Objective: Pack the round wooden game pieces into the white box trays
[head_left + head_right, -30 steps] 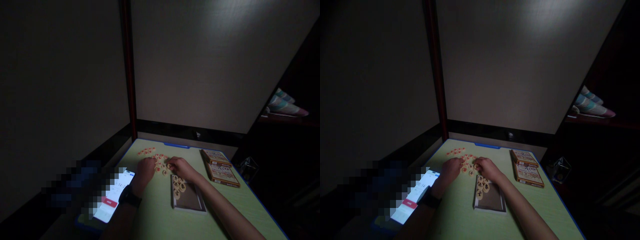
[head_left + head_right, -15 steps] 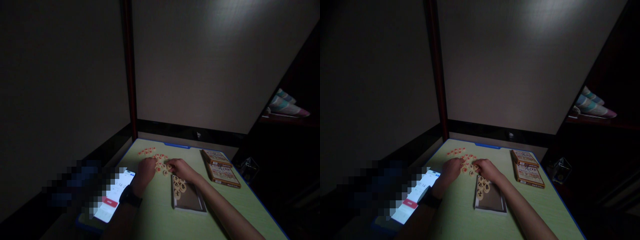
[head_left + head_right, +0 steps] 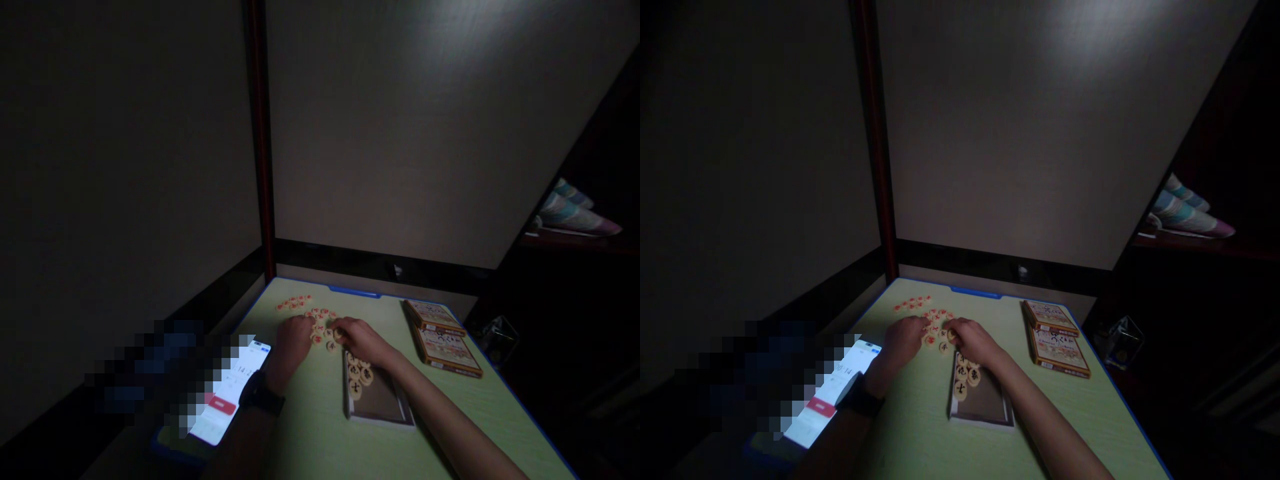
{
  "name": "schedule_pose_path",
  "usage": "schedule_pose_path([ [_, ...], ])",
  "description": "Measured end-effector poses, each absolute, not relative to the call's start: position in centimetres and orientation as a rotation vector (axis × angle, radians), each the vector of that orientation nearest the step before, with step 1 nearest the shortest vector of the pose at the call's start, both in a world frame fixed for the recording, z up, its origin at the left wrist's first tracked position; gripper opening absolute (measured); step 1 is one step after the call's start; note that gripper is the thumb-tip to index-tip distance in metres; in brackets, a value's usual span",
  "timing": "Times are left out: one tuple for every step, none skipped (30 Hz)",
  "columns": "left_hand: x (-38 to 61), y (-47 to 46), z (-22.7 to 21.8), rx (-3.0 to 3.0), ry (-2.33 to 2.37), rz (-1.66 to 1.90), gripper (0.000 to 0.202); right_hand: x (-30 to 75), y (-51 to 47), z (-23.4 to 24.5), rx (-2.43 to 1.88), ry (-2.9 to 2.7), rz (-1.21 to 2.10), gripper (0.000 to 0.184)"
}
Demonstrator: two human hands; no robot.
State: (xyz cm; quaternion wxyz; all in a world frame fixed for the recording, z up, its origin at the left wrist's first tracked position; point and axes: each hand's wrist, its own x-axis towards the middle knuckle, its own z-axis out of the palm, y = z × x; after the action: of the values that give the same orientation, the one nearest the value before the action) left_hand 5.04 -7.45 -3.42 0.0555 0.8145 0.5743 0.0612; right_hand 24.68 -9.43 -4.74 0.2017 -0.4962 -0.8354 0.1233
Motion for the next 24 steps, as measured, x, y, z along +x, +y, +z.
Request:
schedule_pose_path([
  [5.0, -7.5, -3.4, 2.475, 1.741, 0.181, 0.034, 24.7, -9.4, -4.8, -1.381, -2.331, 0.344, 0.043],
  [5.0, -7.5, -3.4, 2.481, 1.738, 0.177, 0.034, 24.7, -9.4, -4.9, -1.378, -2.33, 0.343, 0.042],
  [5.0, -7.5, -3.4, 2.485, 1.736, 0.176, 0.034, 24.7, -9.4, -4.9, -1.378, -2.327, 0.341, 0.041],
  [5.0, -7.5, -3.4, 2.488, 1.734, 0.182, 0.034, 24.8, -9.4, -4.9, -1.383, -2.324, 0.339, 0.041],
  [5.0, -7.4, -3.4, 2.489, 1.733, 0.191, 0.034, 24.8, -9.4, -4.7, -1.39, -2.321, 0.337, 0.04],
  [5.0, -7.4, -3.5, 2.487, 1.734, 0.202, 0.034, 24.9, -9.5, -4.5, -1.395, -2.317, 0.333, 0.04],
  [4.9, -7.4, -3.5, 2.483, 1.735, 0.212, 0.035, 25.0, -9.6, -4.1, -1.397, -2.31, 0.327, 0.039],
  [4.9, -7.4, -3.6, 2.477, 1.736, 0.218, 0.035, 25.2, -9.8, -3.6, -1.395, -2.3, 0.318, 0.038],
  [4.9, -7.3, -3.6, 2.472, 1.736, 0.22, 0.035, 25.4, -10.0, -3.1, -1.392, -2.291, 0.308, 0.037],
  [4.9, -7.3, -3.6, 2.467, 1.737, 0.22, 0.034, 25.7, -10.5, -2.4, -1.39, -2.284, 0.3, 0.036],
  [4.9, -7.4, -3.5, 2.466, 1.738, 0.223, 0.034, 26.0, -11.1, -1.8, -1.389, -2.28, 0.296, 0.035],
  [4.9, -7.4, -3.4, 2.468, 1.738, 0.229, 0.033, 26.3, -11.8, -1.2, -1.39, -2.28, 0.297, 0.034],
  [4.9, -7.5, -3.3, 2.477, 1.739, 0.239, 0.033, 26.7, -12.8, -0.7, -1.39, -2.285, 0.303, 0.033],
  [5.0, -7.6, -3.1, 2.49, 1.74, 0.252, 0.032, 26.9, -13.9, -0.2, -1.385, -2.29, 0.315, 0.031],
  [5.1, -7.7, -2.9, 2.506, 1.743, 0.271, 0.031, 27.2, -15.1, 0.0, -1.385, -2.293, 0.332, 0.029],
  [5.2, -7.9, -2.7, 2.523, 1.745, 0.295, 0.031, 27.4, -16.4, 0.2, -1.395, -2.299, 0.353, 0.027],
  [5.3, -8.1, -2.5, 2.537, 1.741, 0.327, 0.031, 27.5, -17.6, 0.1, -1.421, -2.306, 0.381, 0.025],
  [5.4, -8.3, -2.4, 2.548, 1.727, 0.363, 0.03, 27.5, -18.9, -0.1, -1.457, -2.311, 0.416, 0.023],
  [5.6, -8.5, -2.2, 2.556, 1.703, 0.397, 0.029, 27.5, -19.9, -0.3, -1.503, -2.315, 0.451, 0.02],
  [5.8, -8.7, -2.1, 2.561, 1.675, 0.423, 0.028, 27.4, -20.8, -0.7, -1.556, -2.311, 0.47, 0.019],
  [6.0, -9.0, -2.0, 2.565, 1.647, 0.436, 0.027, 27.2, -21.6, -1.1, -1.603, -2.302, 0.483, 0.018],
  [6.2, -9.2, -1.9, 2.567, 1.627, 0.433, 0.026, 27.0, -22.0, -1.5, -1.647, -2.293, 0.494, 0.019],
  [6.4, -9.5, -1.9, 2.571, 1.614, 0.417, 0.025, 26.8, -22.4, -1.9, -1.682, -2.285, 0.506, 0.02],
  [6.6, -9.7, -1.9, 2.579, 1.607, 0.393, 0.024, 26.7, -22.5, -2.2, -1.708, -2.282, 0.521, 0.02],
])
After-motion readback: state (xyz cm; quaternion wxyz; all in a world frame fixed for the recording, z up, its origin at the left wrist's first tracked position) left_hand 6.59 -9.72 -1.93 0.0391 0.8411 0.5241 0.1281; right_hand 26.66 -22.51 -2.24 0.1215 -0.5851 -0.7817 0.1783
